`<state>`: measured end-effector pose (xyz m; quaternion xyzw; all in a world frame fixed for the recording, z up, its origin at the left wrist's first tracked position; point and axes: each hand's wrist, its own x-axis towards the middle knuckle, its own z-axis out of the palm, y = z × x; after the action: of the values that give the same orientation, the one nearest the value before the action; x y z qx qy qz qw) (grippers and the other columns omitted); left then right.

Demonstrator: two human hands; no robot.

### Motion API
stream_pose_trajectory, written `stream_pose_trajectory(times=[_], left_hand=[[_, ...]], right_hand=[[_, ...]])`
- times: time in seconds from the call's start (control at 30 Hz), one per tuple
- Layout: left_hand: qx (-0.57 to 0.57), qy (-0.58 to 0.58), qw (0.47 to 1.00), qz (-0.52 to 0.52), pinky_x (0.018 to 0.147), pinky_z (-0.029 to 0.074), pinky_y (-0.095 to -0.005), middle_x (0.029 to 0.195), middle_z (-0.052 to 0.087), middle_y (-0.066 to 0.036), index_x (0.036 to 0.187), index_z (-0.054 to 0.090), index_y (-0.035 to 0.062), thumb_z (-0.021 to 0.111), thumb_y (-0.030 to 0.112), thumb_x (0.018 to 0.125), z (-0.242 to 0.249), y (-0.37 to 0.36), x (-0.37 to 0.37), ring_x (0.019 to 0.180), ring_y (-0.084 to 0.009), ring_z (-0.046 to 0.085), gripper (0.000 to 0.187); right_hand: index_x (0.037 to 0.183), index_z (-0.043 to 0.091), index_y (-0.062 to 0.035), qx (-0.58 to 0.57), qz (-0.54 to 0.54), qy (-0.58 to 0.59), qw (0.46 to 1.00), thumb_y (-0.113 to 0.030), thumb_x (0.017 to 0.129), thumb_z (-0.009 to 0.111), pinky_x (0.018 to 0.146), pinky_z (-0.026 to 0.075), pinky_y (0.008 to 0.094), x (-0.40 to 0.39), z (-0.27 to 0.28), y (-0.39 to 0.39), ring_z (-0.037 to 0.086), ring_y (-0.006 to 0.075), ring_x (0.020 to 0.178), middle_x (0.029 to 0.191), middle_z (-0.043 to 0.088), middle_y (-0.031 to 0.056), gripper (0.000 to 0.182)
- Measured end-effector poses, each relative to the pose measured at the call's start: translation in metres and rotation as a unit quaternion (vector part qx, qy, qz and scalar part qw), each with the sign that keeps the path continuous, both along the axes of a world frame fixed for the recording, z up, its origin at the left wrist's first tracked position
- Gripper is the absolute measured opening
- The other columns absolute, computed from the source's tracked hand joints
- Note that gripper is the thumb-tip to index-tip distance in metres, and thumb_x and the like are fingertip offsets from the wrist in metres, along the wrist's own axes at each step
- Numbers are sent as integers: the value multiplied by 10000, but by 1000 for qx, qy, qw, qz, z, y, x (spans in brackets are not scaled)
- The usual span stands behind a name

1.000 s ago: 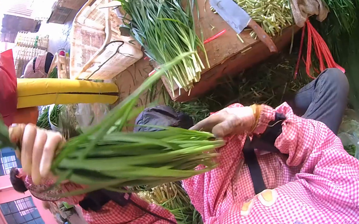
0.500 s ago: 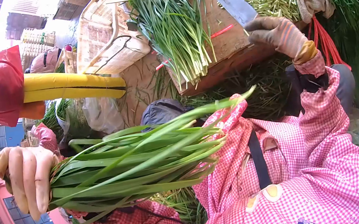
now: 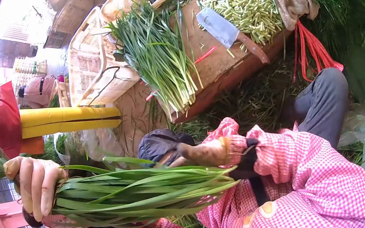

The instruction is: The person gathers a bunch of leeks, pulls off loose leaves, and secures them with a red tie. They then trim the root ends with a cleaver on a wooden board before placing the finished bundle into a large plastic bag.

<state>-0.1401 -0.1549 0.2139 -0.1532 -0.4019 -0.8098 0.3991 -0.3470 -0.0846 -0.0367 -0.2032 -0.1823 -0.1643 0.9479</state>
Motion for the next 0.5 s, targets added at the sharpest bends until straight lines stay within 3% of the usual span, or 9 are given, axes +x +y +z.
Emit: stream_pose_trajectory(times=[0.03, 0.07, 0.17, 0.2, 0.27, 0.37, 0.4, 0.5], left_hand=[[-19, 15, 999, -31, 514, 556, -296, 562, 604, -132, 1144, 289, -222, 249, 77, 910, -8, -9, 2, 484, -215, 621, 382], [-48, -47, 997, -36, 515, 552, -271, 557, 600, -110, 1192, 272, -220, 300, 48, 897, -12, -20, 11, 478, -189, 615, 400], [-1, -17, 1000, -9, 523, 547, -274, 541, 584, -71, 1218, 307, -191, 336, 45, 899, -41, -37, 21, 477, -174, 610, 398], [2, -18, 997, -82, 521, 528, -272, 524, 569, -38, 1212, 335, -171, 330, 60, 908, -50, -53, 12, 472, -153, 597, 382], [110, 5, 992, 56, 564, 497, -269, 556, 530, -11, 1137, 388, -178, 321, 109, 944, -73, -47, -5, 475, -129, 556, 352], [235, -7, 968, 90, 665, 447, -256, 633, 481, 45, 1092, 476, -44, 330, 171, 948, -101, -59, -15, 575, -80, 520, 297], [251, 30, 963, 90, 667, 441, -259, 673, 448, 38, 1103, 475, -46, 331, 179, 950, -114, -66, -16, 615, -71, 516, 308], [290, -27, 944, 153, 638, 420, -251, 669, 439, 43, 1131, 474, -24, 355, 183, 949, -145, -96, -4, 595, -63, 491, 300]], right_hand=[[1356, 302, -6, 17, -10, 4, 1000, -645, 787, 481, 949, 402, 349, -8, 1, 7, 472, 195, 1138, 1309, 444, 128, 875], [1366, 281, -14, 33, -21, 7, 999, -626, 788, 499, 948, 402, 347, -15, 1, 12, 472, 196, 1137, 1314, 436, 125, 870], [1396, 216, -39, 76, -48, 23, 996, -567, 792, 555, 946, 402, 343, -37, 1, 25, 471, 197, 1132, 1330, 414, 115, 871], [1406, 194, -47, 92, -58, 28, 994, -548, 794, 573, 945, 402, 341, -44, 4, 30, 471, 198, 1131, 1335, 407, 111, 877], [1427, 98, -80, 38, -61, 98, 993, -408, 777, 662, 913, 420, 311, -61, 19, 37, 453, 182, 1142, 1373, 349, 99, 921], [1421, 130, -142, 8, -78, 191, 979, -116, 720, 676, 521, 484, 250, -61, 17, 49, 569, 136, 679, 983, 546, 68, 888], [1417, 147, -156, 16, -134, 245, 960, -55, 699, 668, 452, 465, 244, -55, 26, 54, 554, 129, 574, 909, 549, 58, 892], [1347, 285, -150, 11, -113, 293, 949, -6, 672, 656, 429, 454, 250, -52, 35, 41, 547, 128, 553, 806, 572, 46, 784]])
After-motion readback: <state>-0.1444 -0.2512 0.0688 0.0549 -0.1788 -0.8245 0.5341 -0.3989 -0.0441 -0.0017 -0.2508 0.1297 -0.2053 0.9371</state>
